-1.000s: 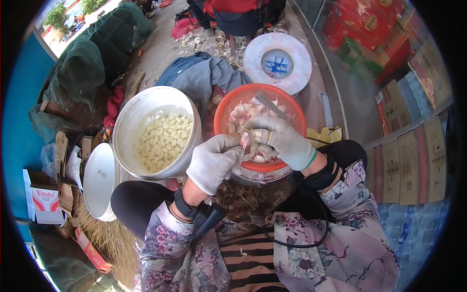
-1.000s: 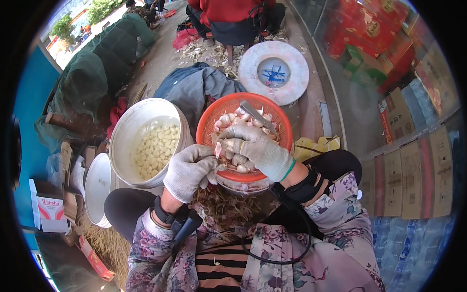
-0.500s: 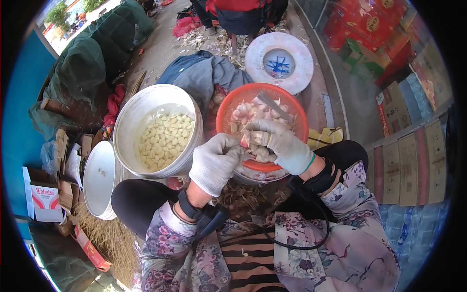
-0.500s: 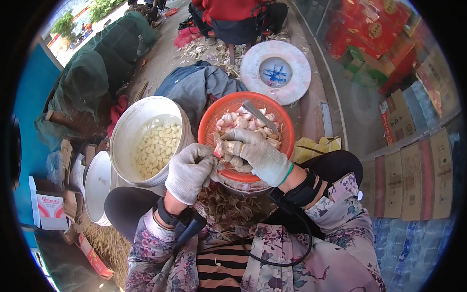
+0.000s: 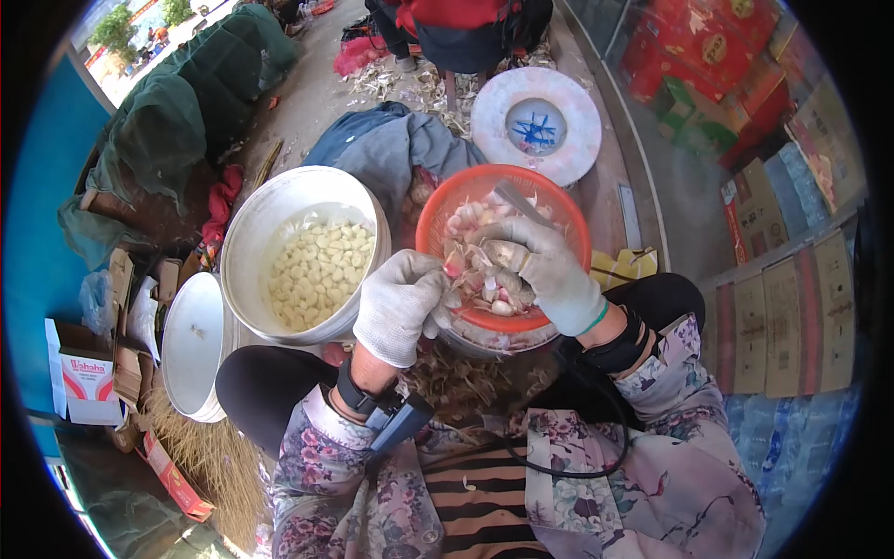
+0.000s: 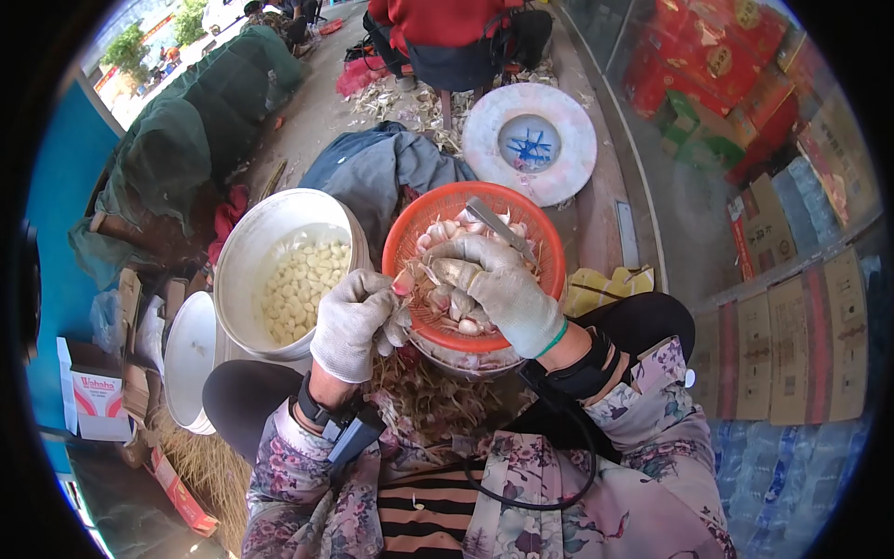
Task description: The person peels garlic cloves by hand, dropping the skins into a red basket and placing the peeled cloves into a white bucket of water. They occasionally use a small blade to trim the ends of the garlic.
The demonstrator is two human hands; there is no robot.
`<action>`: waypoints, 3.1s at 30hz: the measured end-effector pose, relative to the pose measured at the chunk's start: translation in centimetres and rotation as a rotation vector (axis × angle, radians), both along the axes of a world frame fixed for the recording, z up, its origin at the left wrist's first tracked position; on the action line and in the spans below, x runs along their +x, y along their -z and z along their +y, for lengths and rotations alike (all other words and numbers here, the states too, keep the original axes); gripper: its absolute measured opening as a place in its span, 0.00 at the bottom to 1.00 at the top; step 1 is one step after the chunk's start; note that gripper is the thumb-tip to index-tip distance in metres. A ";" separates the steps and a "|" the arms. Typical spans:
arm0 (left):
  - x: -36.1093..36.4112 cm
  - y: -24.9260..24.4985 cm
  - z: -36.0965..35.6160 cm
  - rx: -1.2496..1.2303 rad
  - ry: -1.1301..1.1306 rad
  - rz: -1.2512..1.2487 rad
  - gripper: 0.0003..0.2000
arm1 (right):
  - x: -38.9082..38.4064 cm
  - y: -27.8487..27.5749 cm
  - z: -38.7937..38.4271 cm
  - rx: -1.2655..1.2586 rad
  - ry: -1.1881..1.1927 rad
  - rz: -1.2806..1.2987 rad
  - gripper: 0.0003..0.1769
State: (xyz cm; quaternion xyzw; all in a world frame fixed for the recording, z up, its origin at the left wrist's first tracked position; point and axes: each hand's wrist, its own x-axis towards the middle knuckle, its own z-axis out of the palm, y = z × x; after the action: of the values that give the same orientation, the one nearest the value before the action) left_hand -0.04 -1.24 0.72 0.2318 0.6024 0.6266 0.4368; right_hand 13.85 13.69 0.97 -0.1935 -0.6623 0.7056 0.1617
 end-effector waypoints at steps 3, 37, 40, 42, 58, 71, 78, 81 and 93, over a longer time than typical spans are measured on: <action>-0.1 0.4 0.2 0.030 -0.042 -0.038 0.06 | 0.0 -0.1 -0.5 0.240 0.017 0.076 0.12; 1.2 0.4 0.0 0.117 -0.062 0.824 0.08 | 0.3 -0.4 -1.6 0.882 0.020 0.050 0.12; 1.2 0.9 0.1 0.139 -0.064 0.869 0.07 | 0.4 -0.4 -1.9 0.819 0.010 0.026 0.11; 1.3 1.0 0.2 0.132 -0.068 0.909 0.06 | 0.5 0.0 -1.8 0.839 0.010 0.027 0.12; 0.3 1.5 0.2 -0.032 -0.101 0.420 0.05 | 0.5 -1.0 -1.9 0.625 -0.006 0.090 0.09; 1.3 0.5 -0.2 -0.004 0.060 0.242 0.07 | 1.0 -0.7 -0.8 0.221 -0.096 -0.004 0.11; 1.2 1.5 -0.2 0.025 0.036 0.443 0.05 | 0.6 -1.3 -1.1 0.254 -0.105 -0.050 0.10; 1.3 1.5 -0.2 0.028 0.017 0.413 0.05 | 0.6 -1.4 -1.3 0.169 -0.096 -0.075 0.09; 1.1 0.6 -0.2 0.022 0.011 0.021 0.06 | 0.4 -0.7 -1.1 -0.064 -0.141 0.071 0.14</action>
State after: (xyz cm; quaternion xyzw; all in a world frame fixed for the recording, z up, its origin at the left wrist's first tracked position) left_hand 1.03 -1.46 0.17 0.2465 0.5984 0.6284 0.4315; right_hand 14.27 12.58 1.70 -0.1264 -0.6453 0.7423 0.1289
